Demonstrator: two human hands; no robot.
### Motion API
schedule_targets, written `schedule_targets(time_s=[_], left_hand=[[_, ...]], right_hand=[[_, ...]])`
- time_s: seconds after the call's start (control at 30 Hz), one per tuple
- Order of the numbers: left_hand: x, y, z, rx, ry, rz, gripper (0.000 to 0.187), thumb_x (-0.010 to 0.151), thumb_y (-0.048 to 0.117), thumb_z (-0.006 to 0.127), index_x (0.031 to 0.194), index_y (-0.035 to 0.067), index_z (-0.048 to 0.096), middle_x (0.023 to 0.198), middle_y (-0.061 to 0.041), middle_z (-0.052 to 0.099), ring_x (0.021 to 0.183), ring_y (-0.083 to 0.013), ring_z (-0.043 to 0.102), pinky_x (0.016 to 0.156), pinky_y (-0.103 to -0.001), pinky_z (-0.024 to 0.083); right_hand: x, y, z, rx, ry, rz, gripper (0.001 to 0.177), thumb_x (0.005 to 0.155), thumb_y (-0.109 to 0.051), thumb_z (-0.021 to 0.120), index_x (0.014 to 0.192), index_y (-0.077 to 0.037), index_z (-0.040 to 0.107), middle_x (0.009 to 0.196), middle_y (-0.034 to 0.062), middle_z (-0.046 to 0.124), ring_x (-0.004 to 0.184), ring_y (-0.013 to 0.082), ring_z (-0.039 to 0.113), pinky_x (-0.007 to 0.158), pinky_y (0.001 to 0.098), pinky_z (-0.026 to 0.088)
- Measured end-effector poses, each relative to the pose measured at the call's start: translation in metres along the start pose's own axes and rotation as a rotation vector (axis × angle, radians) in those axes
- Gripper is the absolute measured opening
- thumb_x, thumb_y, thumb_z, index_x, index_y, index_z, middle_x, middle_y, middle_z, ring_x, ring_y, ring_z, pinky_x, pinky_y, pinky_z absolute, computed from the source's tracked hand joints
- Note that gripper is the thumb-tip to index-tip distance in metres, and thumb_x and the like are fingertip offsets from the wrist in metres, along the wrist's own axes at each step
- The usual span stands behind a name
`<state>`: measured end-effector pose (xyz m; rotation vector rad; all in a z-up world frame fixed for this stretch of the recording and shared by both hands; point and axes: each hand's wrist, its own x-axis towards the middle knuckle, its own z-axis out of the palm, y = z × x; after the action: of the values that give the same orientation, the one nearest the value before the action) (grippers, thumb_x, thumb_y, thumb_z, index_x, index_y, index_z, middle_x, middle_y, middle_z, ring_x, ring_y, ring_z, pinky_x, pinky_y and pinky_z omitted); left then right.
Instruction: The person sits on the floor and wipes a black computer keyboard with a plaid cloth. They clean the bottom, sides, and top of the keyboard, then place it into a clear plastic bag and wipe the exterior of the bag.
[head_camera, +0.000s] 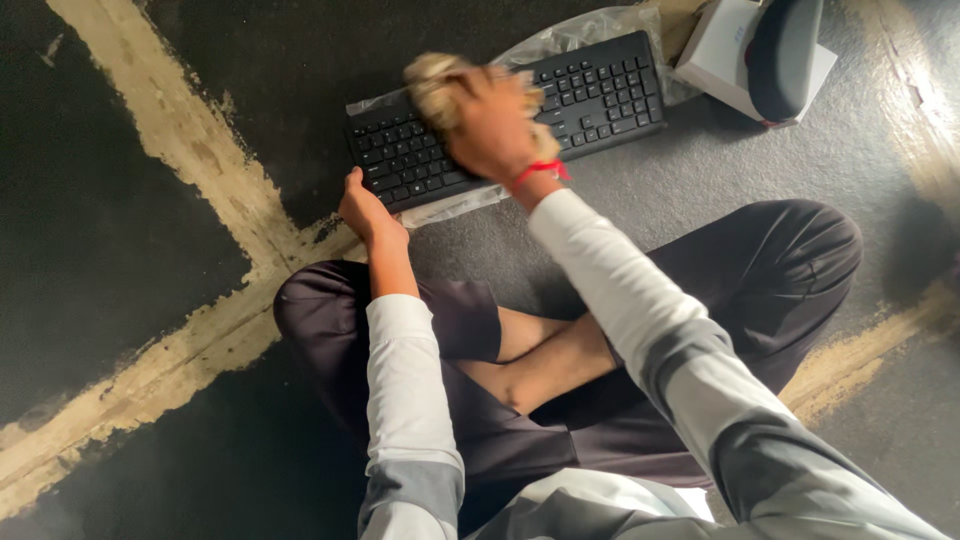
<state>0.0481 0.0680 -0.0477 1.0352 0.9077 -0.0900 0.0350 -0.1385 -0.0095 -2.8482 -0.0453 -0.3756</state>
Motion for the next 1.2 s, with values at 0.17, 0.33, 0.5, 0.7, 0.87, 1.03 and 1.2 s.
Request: schedule_targets(time_s=[0.17,0.33,0.5,0.7,0.87,1.03,1.2], left_hand=[[0.001,-0.002,-0.001,-0.063,-0.051,0.036,0.038,0.091,0.029,0.061,0.111,-0.001,0.071,0.108,-0.012,0.074,0.087,-0.0255,0.074,0.074,-0.042,0.059],[0.019,-0.013,-0.003,-0.159,-0.08,0.024,0.036,0.092,0.024,0.059,0.11,-0.005,0.071,0.111,-0.014,0.074,0.091,-0.0271,0.075,0.079,-0.043,0.061],[0.019,-0.014,-0.003,-0.065,-0.043,0.052,0.036,0.088,0.024,0.062,0.103,-0.007,0.072,0.099,-0.017,0.075,0.078,-0.0295,0.075,0.067,-0.042,0.062],[0.003,-0.005,0.0,-0.028,-0.039,0.063,0.036,0.088,0.025,0.064,0.099,-0.007,0.074,0.094,-0.016,0.076,0.072,-0.0283,0.075,0.065,-0.041,0.063],[0.004,-0.004,0.0,0.024,-0.038,0.106,0.037,0.087,0.027,0.063,0.095,-0.007,0.074,0.093,-0.016,0.076,0.071,-0.028,0.075,0.063,-0.042,0.062],[0.011,-0.008,-0.002,0.025,-0.035,0.1,0.037,0.087,0.028,0.064,0.096,-0.006,0.075,0.093,-0.016,0.076,0.071,-0.0277,0.075,0.061,-0.041,0.061],[0.007,-0.008,-0.001,0.003,-0.035,0.101,0.038,0.089,0.029,0.066,0.099,-0.007,0.072,0.09,-0.015,0.07,0.07,-0.0268,0.071,0.059,-0.042,0.06]], right_hand=[[0.022,-0.098,0.009,0.138,-0.061,-0.238,0.054,0.08,-0.033,0.076,0.127,-0.01,0.066,0.128,0.0164,0.059,0.124,0.0422,0.049,0.104,0.0578,0.038],[0.004,-0.091,0.001,0.125,-0.069,-0.299,0.055,0.084,-0.023,0.071,0.138,-0.013,0.063,0.135,0.0132,0.059,0.133,0.0406,0.048,0.111,0.0549,0.037],[-0.024,-0.015,-0.018,0.038,-0.107,-0.318,0.059,0.082,-0.029,0.076,0.136,-0.01,0.062,0.137,0.0127,0.059,0.136,0.0398,0.047,0.114,0.0558,0.036],[-0.067,0.112,-0.074,-0.127,-0.11,-0.115,0.055,0.091,-0.033,0.074,0.138,-0.008,0.063,0.14,0.0169,0.055,0.131,0.0409,0.047,0.109,0.0543,0.039],[-0.084,0.154,-0.072,-0.061,-0.079,0.159,0.054,0.098,-0.036,0.073,0.141,-0.005,0.06,0.139,0.019,0.053,0.13,0.0446,0.046,0.105,0.0577,0.04],[-0.085,0.131,-0.046,-0.097,0.022,0.194,0.059,0.095,-0.034,0.074,0.141,0.0,0.058,0.14,0.0216,0.052,0.13,0.0498,0.045,0.104,0.0583,0.04],[-0.077,0.097,-0.048,-0.076,-0.098,-0.006,0.068,0.089,-0.038,0.074,0.141,0.002,0.057,0.141,0.025,0.051,0.133,0.0497,0.043,0.114,0.059,0.036]])
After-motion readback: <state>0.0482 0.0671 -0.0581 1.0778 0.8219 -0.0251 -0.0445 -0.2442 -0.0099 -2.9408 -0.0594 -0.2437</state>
